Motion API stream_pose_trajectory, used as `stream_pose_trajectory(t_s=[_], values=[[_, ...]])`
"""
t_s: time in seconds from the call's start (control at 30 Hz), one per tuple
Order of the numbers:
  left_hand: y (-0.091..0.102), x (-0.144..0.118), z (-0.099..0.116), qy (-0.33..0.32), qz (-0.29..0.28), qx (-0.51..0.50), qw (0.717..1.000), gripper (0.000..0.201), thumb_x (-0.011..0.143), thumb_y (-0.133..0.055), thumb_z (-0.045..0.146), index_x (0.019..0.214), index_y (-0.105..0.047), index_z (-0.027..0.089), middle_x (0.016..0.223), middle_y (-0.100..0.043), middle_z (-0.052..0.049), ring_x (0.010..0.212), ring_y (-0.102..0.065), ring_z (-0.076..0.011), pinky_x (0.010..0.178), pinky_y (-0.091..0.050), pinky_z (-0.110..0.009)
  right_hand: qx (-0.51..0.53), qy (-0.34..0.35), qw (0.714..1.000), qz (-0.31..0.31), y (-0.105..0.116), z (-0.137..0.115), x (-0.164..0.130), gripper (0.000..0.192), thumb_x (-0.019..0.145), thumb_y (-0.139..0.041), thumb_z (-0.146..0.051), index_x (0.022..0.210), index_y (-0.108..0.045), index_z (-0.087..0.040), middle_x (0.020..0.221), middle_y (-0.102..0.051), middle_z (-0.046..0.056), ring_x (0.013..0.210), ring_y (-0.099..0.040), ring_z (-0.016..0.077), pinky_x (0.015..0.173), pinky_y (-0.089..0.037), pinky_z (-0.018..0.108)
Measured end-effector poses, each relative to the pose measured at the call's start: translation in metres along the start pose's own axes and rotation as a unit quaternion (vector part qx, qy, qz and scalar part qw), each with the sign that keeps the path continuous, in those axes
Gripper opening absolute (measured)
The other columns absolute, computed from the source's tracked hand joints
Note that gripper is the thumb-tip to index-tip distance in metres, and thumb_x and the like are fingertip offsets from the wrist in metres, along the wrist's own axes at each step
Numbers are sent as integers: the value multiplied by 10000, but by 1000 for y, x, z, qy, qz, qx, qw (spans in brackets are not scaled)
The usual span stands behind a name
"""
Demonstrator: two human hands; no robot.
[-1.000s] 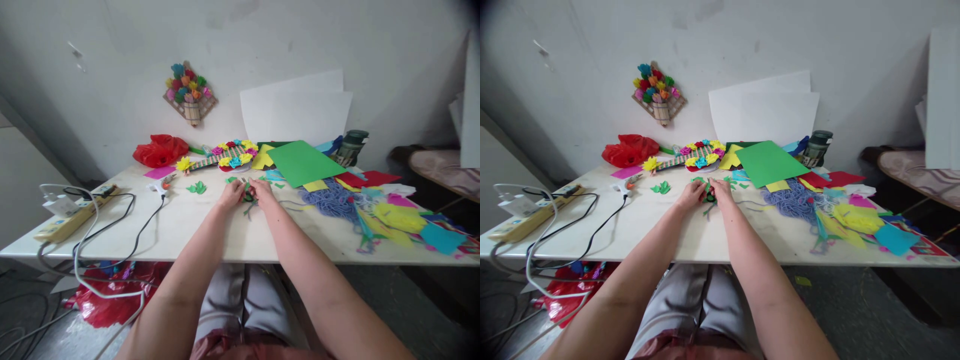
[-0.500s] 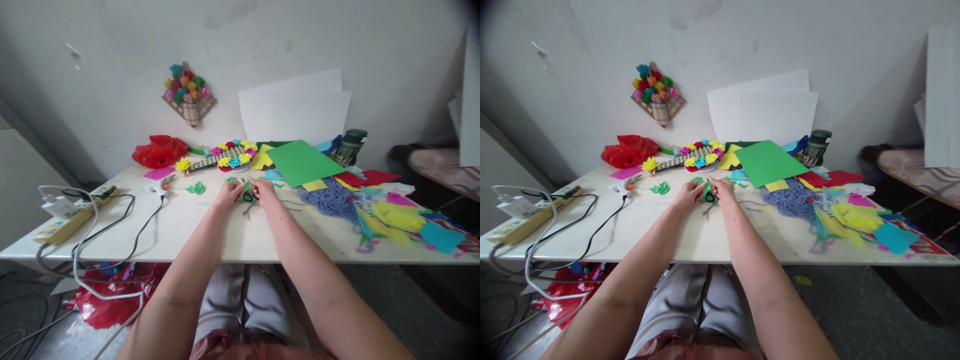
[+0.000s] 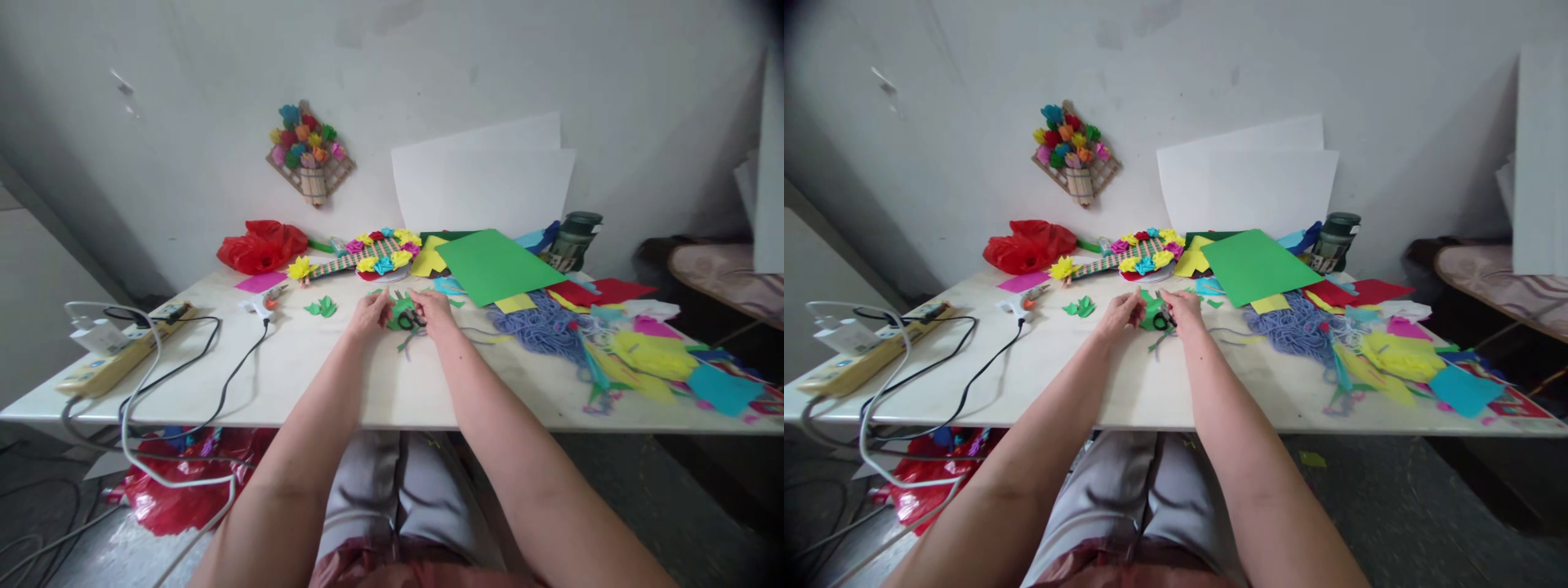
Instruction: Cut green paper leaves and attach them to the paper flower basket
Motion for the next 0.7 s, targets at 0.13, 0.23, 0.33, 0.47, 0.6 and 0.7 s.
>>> stream_pose_trajectory(t_s=[0.13,0.23,0.33,0.47,0.6,0.7], values=[[-1,0,0,-11,-30,4,999,380,672,-685,491,630,-534,146,495,-515,15,412,-431,-64,424,-332,-209,-14,20,999,-23,-3,0,-1,325,578,-731,-258,476,-432,-184,368,-395,-73,347,-300,46,329,-184,199],[-2,-1,3,-22,-39,6,999,344,634,-724,431,600,-538,143,467,-477,27,414,-405,-60,430,-315,-210,-13,16,999,-50,-6,1,-1,334,584,-732,-282,475,-433,-180,376,-397,-71,337,-293,39,325,-171,193],[-1,-3,6,-41,-28,2,999,344,627,-724,435,598,-546,142,465,-459,34,425,-385,-57,434,-301,-209,7,-1,998,-61,-7,1,-1,343,648,-698,-377,507,-462,-173,405,-440,-51,332,-324,41,317,-162,187],[2,-2,5,-51,-3,9,999,367,624,-716,469,610,-548,144,469,-450,45,426,-369,-50,430,-285,-202,31,-22,997,-62,-6,2,0,394,683,-661,-500,556,-511,-158,441,-494,-26,331,-348,42,306,-142,186],[5,-2,6,-49,17,22,998,354,639,-705,462,616,-553,143,461,-452,46,417,-360,-48,423,-273,-200,24,-3,997,-74,-9,3,-1,353,609,-736,-421,553,-506,-159,457,-506,-36,340,-341,34,309,-147,180],[2,-5,9,-39,11,32,999,339,633,-710,443,609,-561,139,465,-459,38,423,-363,-51,424,-277,-201,4,8,998,-65,-9,3,-2,306,577,-752,-317,527,-493,-163,420,-467,-53,347,-330,35,314,-163,178]])
Point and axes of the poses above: each hand's wrist, its own x-axis towards the middle knuckle, its own y-axis out of the back of the hand, z = x × y, the point moved 6 cm from there along x, towards the middle knuckle
